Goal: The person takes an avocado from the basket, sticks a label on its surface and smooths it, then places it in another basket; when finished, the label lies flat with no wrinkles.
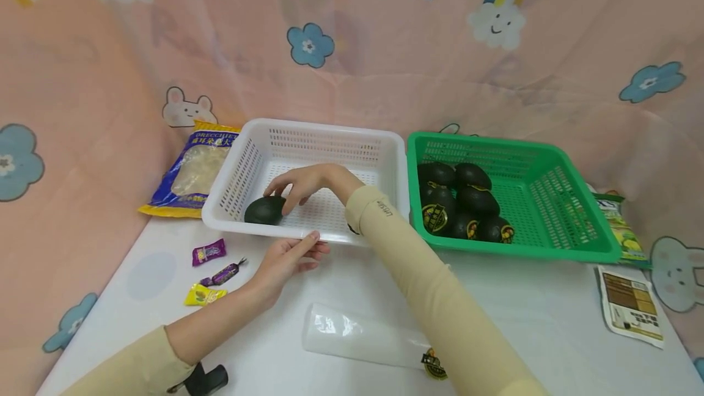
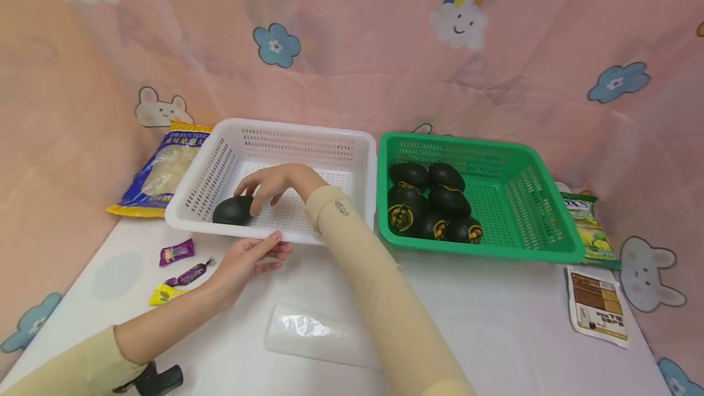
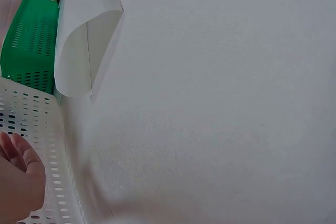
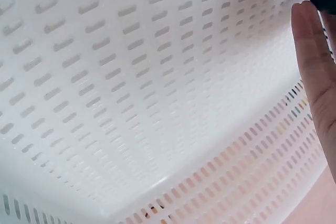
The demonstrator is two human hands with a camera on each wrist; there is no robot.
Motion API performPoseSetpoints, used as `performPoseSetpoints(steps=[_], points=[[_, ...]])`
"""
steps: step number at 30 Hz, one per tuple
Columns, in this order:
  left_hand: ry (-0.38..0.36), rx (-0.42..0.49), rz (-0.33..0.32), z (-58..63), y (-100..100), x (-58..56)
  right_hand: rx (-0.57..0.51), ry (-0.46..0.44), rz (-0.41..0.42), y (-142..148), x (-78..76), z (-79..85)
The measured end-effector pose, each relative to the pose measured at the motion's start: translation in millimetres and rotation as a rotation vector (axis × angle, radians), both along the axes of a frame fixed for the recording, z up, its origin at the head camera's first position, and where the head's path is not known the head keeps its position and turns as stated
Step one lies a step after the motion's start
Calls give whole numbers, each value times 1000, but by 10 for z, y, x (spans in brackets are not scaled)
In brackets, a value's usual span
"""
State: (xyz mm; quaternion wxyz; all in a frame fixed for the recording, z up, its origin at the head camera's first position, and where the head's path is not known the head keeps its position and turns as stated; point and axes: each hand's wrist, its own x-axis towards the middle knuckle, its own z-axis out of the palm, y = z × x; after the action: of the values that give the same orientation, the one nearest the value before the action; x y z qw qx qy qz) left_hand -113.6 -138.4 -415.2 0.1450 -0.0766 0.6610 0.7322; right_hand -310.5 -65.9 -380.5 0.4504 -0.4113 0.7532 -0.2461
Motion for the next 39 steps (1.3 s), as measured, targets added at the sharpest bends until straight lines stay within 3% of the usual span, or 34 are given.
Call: performPoseSetpoints(steps=[7,9,13,16,21,26,29,32,35,39], points=[[-9,-8,-12,7,58,-9,-7,18,-23,-2,102,-45],[-13,-10,-17,11,76,-9,-10,59,6,-24,139,-66],[-20,-9,-21,20,114,-8,13,225,79,-47,210,-68],[-23,-15,-28,25,137,-12,29,301,82,4,233,-2],[-27,-39,-22,36,131,-26,-7,292,42,249,258,347],[-29,-50,0,49,99,-46,-148,299,11,744,394,819],[-15,-52,12,46,85,-51,-237,298,-6,1165,598,984],[-9,-56,24,41,76,-42,-267,280,-36,1637,904,1006],[-17,-65,36,43,75,-24,-245,241,-98,2095,1255,879],[-24,-67,51,66,73,-4,-170,285,-193,2537,1630,509]])
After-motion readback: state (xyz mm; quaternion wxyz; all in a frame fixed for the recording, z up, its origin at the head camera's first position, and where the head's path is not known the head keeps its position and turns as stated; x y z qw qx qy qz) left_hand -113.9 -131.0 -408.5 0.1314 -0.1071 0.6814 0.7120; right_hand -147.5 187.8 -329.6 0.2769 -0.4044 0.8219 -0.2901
